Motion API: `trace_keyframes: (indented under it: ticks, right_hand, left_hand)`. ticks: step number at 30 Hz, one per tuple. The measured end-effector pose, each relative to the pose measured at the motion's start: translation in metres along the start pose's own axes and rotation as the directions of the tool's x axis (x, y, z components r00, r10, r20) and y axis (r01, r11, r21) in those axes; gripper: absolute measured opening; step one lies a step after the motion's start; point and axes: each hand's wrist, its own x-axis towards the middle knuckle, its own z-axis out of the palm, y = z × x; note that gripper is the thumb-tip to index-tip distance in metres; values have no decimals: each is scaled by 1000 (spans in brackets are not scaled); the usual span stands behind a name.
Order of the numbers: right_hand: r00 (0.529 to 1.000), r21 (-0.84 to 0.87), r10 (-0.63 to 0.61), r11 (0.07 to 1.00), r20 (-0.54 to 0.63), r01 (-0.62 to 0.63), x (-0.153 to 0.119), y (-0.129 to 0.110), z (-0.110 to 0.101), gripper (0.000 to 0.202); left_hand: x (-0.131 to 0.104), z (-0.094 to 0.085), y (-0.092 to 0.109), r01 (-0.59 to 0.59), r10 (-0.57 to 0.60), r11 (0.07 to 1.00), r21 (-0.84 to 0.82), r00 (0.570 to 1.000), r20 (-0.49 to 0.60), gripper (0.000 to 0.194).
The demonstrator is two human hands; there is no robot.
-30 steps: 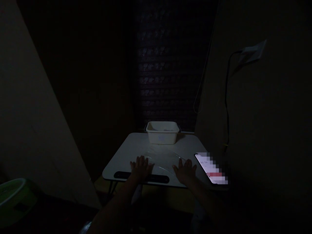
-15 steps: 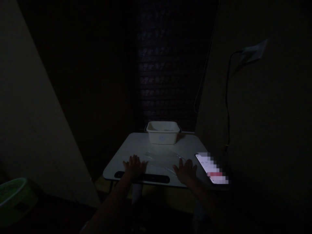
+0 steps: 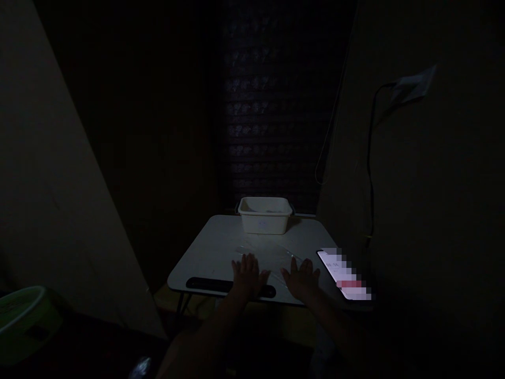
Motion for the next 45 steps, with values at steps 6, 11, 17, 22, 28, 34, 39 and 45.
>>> trace_keyframes:
  ticks: [6, 11, 17, 22, 28, 34, 39, 45]
  right_hand:
    - [1000, 2, -3, 1000, -9, 3, -1, 1, -2, 64]
    - [999, 0, 11, 1000, 48, -11, 3, 2, 0, 65]
    - [1000, -19, 2, 1000, 10, -2, 2, 3, 2, 64]
    - [1000, -24, -17, 1000, 5, 18, 3, 6, 1, 64]
    - [999, -19, 6, 1000, 49, -5, 5, 5, 1, 64]
    - [1000, -38, 0, 999, -8, 0, 2, 2, 1, 62]
    - [998, -52, -11, 999, -55, 8, -1, 1, 2, 62]
    - [998, -35, -13, 999, -54, 11, -2, 2, 1, 62]
  left_hand:
    - [-3, 3, -23, 57, -57, 998, -7, 998, 23, 53]
    - [-5, 8, -52, 62, -63, 998, 12, 994, 92, 46]
    - [-7, 9, -65, 128, -131, 991, 37, 985, 108, 46]
    - [-10, 1, -68, 170, -174, 984, 61, 982, 72, 46]
    - [-7, -9, -68, 170, -177, 983, 67, 977, 116, 44]
    - [3, -3, -27, 46, -46, 999, -2, 999, 25, 49]
    - [5, 2, -3, 12, -12, 1000, -10, 1000, -18, 54]
    - [0, 0, -14, 33, -33, 999, -3, 999, 23, 51]
